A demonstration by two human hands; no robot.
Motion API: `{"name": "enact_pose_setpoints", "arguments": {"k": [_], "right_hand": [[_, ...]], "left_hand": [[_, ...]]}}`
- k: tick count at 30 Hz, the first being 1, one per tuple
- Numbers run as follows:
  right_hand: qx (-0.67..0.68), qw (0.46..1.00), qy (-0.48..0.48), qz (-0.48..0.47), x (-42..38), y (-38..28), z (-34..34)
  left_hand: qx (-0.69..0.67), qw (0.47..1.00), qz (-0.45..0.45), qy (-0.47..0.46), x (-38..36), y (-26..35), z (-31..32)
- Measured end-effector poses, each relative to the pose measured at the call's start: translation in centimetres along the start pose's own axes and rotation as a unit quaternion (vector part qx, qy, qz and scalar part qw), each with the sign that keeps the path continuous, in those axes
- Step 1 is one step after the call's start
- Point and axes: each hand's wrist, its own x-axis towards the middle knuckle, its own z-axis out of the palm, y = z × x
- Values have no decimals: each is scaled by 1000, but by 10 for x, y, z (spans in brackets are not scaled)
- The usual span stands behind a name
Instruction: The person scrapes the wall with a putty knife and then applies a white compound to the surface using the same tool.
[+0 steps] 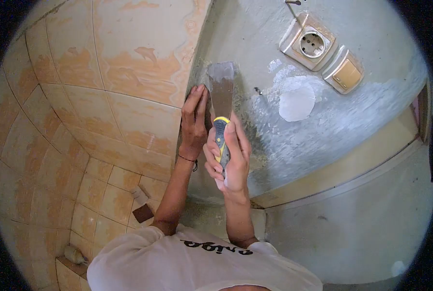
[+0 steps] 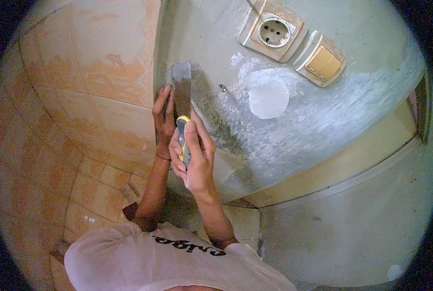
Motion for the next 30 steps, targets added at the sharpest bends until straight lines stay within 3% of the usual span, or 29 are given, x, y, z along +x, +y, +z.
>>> {"name": "enact_pose_setpoints", "arguments": {"k": [11,21,27,28,30], "right_hand": [[36,999,15,4,-4,0,1],[89,995,-41,29,-3,0,-11],[-196,973,78,-93,-31,10,-30],[-177,978,37,-102,-30,17,-43],[-95,991,67,-59,-42,25,-51]], "left_hand": [[-11,1000,-17,-6,1,4,-2],[6,1000,11,-2,-6,-4,4],[-16,1000,-13,-4,-12,-2,3],[2,1000,-7,-18,-11,-2,1],[16,999,0,-33,-12,0,0]]}}
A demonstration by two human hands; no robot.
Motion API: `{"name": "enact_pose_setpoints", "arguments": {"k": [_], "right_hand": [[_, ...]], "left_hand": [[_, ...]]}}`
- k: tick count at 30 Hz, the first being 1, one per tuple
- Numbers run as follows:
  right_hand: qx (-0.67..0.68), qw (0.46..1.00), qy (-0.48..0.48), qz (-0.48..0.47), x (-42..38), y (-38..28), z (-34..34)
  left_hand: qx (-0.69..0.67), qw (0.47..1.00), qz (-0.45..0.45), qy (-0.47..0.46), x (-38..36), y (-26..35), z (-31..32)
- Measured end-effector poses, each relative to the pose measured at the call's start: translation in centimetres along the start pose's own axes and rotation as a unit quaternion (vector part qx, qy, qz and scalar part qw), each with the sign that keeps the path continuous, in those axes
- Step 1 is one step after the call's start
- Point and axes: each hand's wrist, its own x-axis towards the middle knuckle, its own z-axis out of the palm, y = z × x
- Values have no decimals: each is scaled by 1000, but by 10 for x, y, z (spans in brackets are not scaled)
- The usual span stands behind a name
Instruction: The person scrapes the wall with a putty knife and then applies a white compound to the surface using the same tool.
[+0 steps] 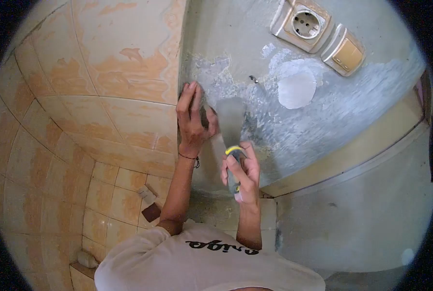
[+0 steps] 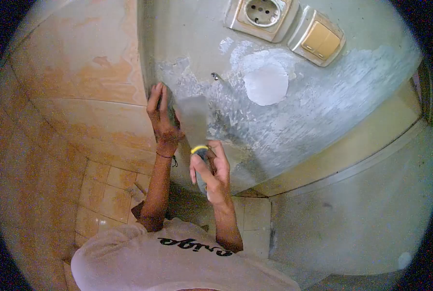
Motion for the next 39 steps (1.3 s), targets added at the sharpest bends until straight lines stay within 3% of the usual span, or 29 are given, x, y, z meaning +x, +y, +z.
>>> {"name": "enact_pose_setpoints", "arguments": {"k": [1,2,5,14,17,19,25,39], "right_hand": [[76,996,24,50,-6,1,-2],[141,989,8,42,-9,7,-8],[136,988,-50,47,-11,-6,-22],[127,987,7,98,-9,-2,-21],[105,988,-27,112,-6,-4,-22],[49,996,-16,76,-1,-2,-20],[-66,993,42,86,9,-19,-11],[-52,996,48,61,14,-12,9]], "left_hand": [[-14,1000,-10,7,-1,3,0],[-27,999,-20,14,-3,5,0],[-3,1000,-11,20,-19,0,7],[14,1000,22,4,-35,-14,8],[11,1000,15,-5,-34,-13,4],[11,1000,17,0,-34,-14,6],[10,1000,24,14,-33,-13,8],[31,999,27,25,-34,-13,8]]}}
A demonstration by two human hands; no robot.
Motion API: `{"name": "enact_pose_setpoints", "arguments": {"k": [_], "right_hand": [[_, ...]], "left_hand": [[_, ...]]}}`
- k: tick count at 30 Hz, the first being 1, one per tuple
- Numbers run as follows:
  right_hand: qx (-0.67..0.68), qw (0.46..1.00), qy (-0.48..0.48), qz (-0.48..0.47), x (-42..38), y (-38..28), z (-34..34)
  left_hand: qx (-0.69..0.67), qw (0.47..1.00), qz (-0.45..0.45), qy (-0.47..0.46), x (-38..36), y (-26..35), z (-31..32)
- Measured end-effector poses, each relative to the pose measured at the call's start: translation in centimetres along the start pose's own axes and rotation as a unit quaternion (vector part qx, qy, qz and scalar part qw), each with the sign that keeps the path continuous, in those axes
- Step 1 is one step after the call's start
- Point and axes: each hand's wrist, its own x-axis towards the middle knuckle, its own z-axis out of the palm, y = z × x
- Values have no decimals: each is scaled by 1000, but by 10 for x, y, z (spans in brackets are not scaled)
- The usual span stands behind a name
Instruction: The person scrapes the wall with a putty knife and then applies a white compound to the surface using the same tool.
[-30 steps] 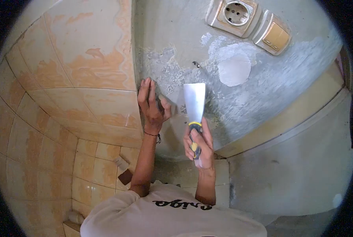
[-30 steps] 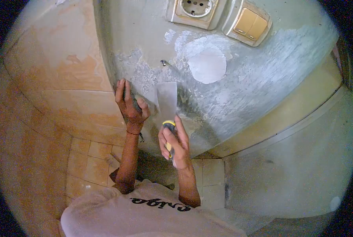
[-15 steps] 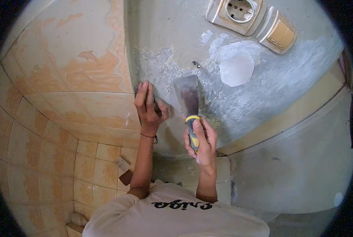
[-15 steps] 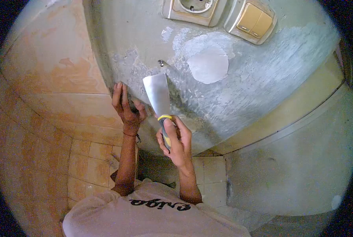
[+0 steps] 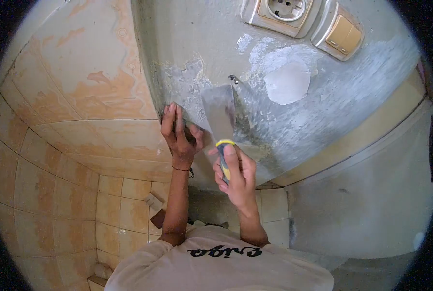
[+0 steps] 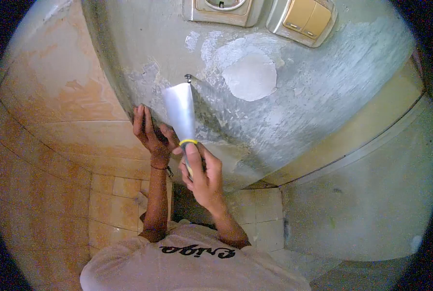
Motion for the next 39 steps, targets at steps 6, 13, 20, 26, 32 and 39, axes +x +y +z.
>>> {"name": "enact_pose_setpoints", "arguments": {"k": [6,13,20,26,32,39], "right_hand": [[114,993,16,-11,-5,9,-22],[406,909,-96,-14,-9,18,-46],[309,945,-106,-20,-5,8,-36],[317,946,-65,3,-9,4,-28],[326,944,-57,14,-12,1,-30],[325,943,-67,18,-13,0,-29]], "left_hand": [[-5,1000,0,-4,1,1,-1],[-9,1000,0,0,4,2,-1],[-8,1000,-7,-12,6,6,-4],[-13,1000,-12,-8,8,8,-4],[-22,1000,-9,3,4,3,1],[0,1000,-4,-3,9,7,-1]]}}
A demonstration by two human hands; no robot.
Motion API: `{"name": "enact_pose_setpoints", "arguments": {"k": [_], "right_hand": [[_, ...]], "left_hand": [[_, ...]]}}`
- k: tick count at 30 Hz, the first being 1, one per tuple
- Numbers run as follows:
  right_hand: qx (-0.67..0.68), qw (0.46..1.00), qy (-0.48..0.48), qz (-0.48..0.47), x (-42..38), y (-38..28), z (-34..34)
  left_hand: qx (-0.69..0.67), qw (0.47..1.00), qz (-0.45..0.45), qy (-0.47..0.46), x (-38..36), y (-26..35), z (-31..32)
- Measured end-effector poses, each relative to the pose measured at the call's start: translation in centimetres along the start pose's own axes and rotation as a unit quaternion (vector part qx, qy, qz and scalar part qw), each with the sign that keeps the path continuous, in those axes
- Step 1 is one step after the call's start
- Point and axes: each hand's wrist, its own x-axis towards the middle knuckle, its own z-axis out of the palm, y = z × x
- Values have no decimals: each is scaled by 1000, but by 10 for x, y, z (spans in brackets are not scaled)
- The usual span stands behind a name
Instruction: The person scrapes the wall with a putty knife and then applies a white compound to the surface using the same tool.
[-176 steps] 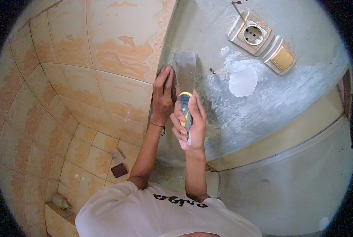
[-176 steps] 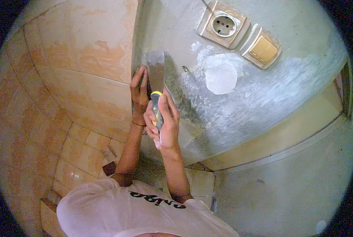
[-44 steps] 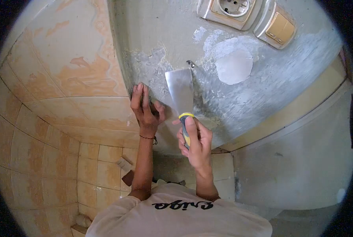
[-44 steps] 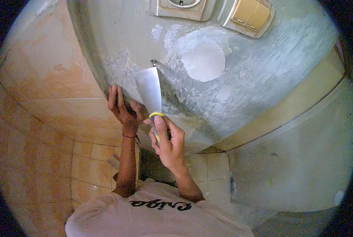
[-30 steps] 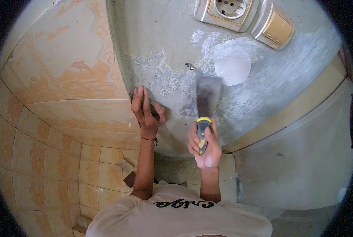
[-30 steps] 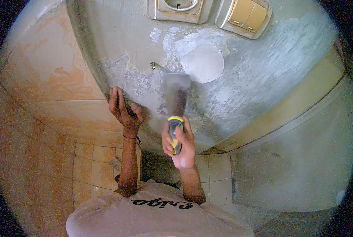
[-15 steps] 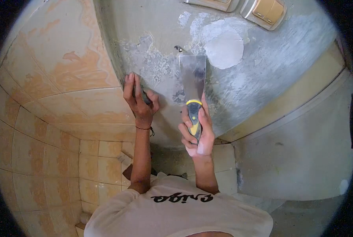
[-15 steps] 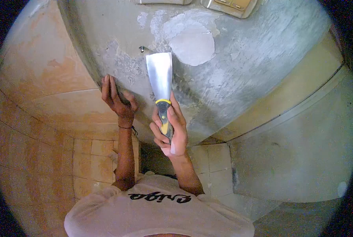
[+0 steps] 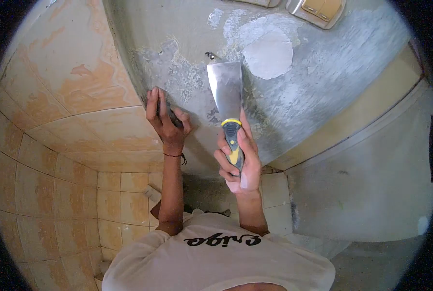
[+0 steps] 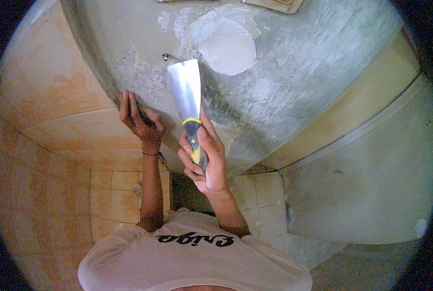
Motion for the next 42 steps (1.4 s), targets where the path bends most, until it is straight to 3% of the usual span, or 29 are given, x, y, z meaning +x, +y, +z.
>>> {"name": "enact_pose_setpoints", "arguments": {"k": [42], "right_hand": [[-15,999,22,-17,0,9,12]], "left_hand": [[-5,1000,-9,-18,-3,1,-4]]}}
